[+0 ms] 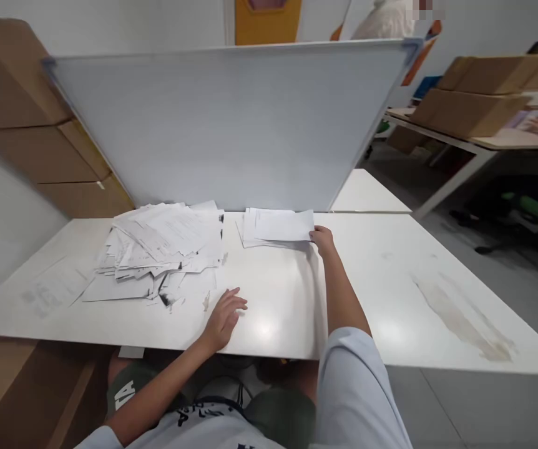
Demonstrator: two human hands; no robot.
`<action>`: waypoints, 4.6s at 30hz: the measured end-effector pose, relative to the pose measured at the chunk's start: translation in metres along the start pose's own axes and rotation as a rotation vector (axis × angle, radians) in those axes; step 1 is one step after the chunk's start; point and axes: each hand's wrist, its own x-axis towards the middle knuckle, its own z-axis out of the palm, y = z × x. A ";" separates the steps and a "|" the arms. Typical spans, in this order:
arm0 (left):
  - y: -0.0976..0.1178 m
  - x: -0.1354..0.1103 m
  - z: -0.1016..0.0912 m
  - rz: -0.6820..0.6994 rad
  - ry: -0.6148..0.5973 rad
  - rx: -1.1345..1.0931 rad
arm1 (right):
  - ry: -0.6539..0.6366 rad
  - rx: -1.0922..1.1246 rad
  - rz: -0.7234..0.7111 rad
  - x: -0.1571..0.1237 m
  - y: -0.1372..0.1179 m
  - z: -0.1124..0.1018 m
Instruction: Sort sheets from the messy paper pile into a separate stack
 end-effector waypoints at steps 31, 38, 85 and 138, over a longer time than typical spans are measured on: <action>-0.076 0.087 -0.097 -0.317 -0.124 0.922 | 0.066 0.598 -0.072 -0.239 0.109 -0.061; -0.014 0.061 -0.063 -0.058 0.044 0.718 | -0.246 0.372 -0.028 -0.264 0.067 -0.004; 0.093 -0.002 -0.033 0.246 -0.334 0.733 | 0.728 0.281 0.033 -0.298 0.181 -0.219; 0.074 -0.046 0.070 -0.159 0.246 -0.205 | 0.287 0.418 -0.372 -0.311 0.089 -0.100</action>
